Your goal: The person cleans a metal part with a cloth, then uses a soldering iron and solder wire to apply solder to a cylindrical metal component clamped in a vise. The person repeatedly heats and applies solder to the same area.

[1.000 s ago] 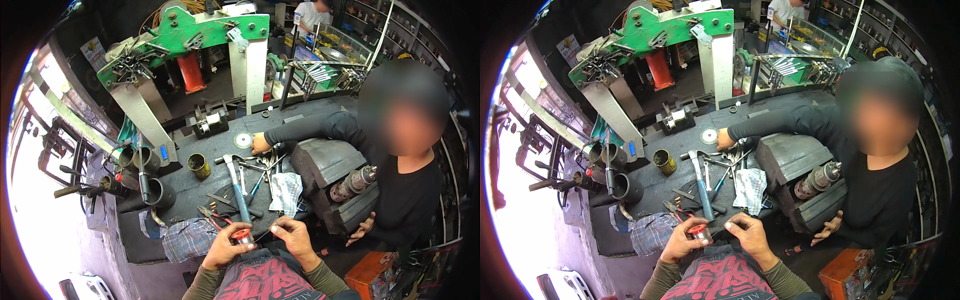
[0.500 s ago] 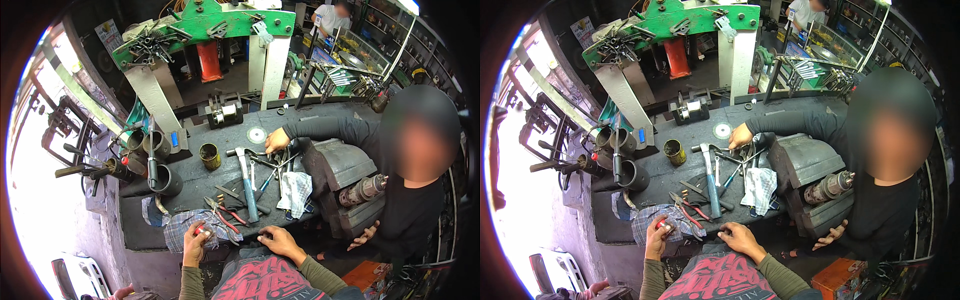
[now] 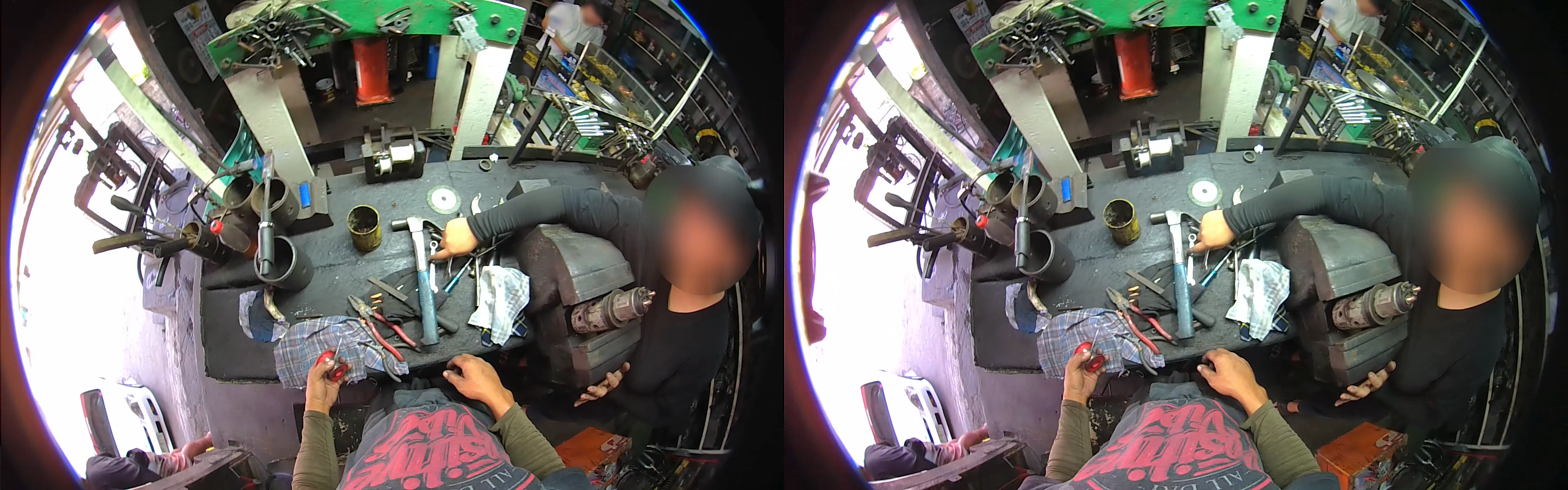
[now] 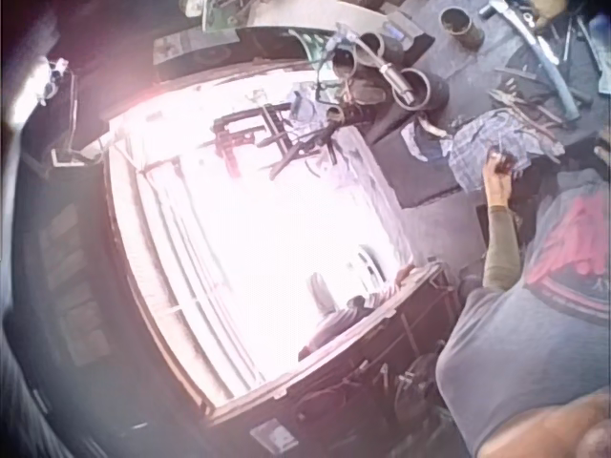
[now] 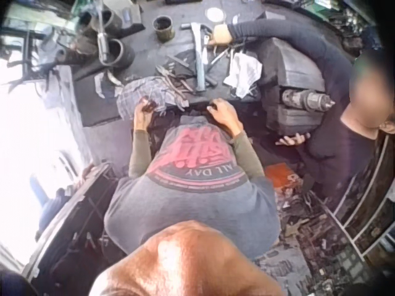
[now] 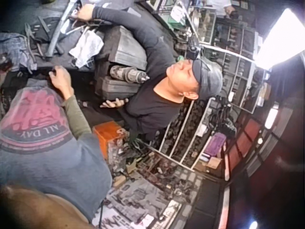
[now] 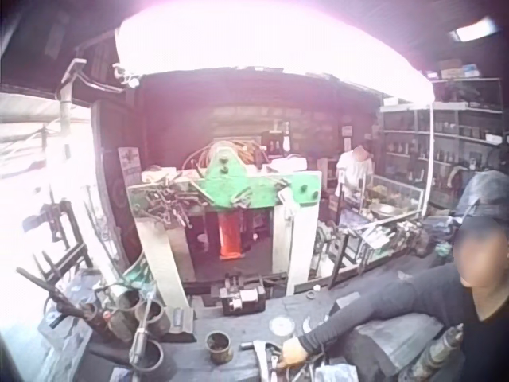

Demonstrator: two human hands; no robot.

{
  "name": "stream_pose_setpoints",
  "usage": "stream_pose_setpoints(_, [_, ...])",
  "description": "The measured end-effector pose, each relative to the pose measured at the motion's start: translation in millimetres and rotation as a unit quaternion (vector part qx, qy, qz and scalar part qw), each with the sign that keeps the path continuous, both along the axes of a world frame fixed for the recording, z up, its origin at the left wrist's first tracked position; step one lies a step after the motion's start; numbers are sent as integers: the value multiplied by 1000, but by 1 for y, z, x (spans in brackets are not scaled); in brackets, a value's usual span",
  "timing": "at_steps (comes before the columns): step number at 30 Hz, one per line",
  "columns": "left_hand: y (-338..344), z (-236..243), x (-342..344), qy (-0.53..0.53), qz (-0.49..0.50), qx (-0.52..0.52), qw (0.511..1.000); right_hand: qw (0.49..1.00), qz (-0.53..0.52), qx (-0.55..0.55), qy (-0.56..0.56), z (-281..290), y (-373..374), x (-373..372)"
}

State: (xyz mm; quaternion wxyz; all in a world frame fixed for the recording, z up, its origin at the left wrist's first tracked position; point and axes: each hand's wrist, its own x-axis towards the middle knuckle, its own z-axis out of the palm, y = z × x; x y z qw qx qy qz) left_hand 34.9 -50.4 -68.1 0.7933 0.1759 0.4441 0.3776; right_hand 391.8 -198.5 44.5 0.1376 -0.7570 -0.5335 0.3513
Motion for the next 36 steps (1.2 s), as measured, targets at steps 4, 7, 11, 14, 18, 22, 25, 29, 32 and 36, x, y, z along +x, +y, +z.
stream_pose_setpoints(4, [3, 6, -4, -30, -45, 17, 998, 997, -48, -24, 51, -34, -31, 7])
stream_pose_setpoints(7, [6, 8, -7, -37, -70, 18, 997, 977, -177, -95, 68, -90, -76, 16])
stream_pose_setpoints(11, [8, 8, -11, -45, -99, 17, 994, 916, -359, -180, 3, -156, -171, 20])
stream_pose_setpoints(14, [8, 8, -12, -38, -111, 23, 993, 883, -420, -205, 52, -170, -234, 9])
stream_pose_setpoints(18, [5, 11, -8, -16, -99, 42, 994, 897, -374, -232, 29, -168, -259, 4])
stream_pose_setpoints(22, [-2, 10, 0, 10, -57, 52, 997, 938, -280, -202, -23, -156, -207, 17])
stream_pose_setpoints(25, [-8, 7, 6, 20, -14, 66, 998, 982, -139, -121, -47, -130, -137, 14])
stream_pose_setpoints(29, [-16, 1, 14, 12, 25, 95, 995, 995, 68, 72, 2, -77, -58, -30])
stream_pose_setpoints(32, [-17, -2, 16, 27, 46, 91, 994, 983, 112, 140, 42, -49, -23, -76])
stream_pose_setpoints(36, [-15, -8, 18, 67, 41, 87, 993, 983, 88, 160, 28, -43, 6, -112])
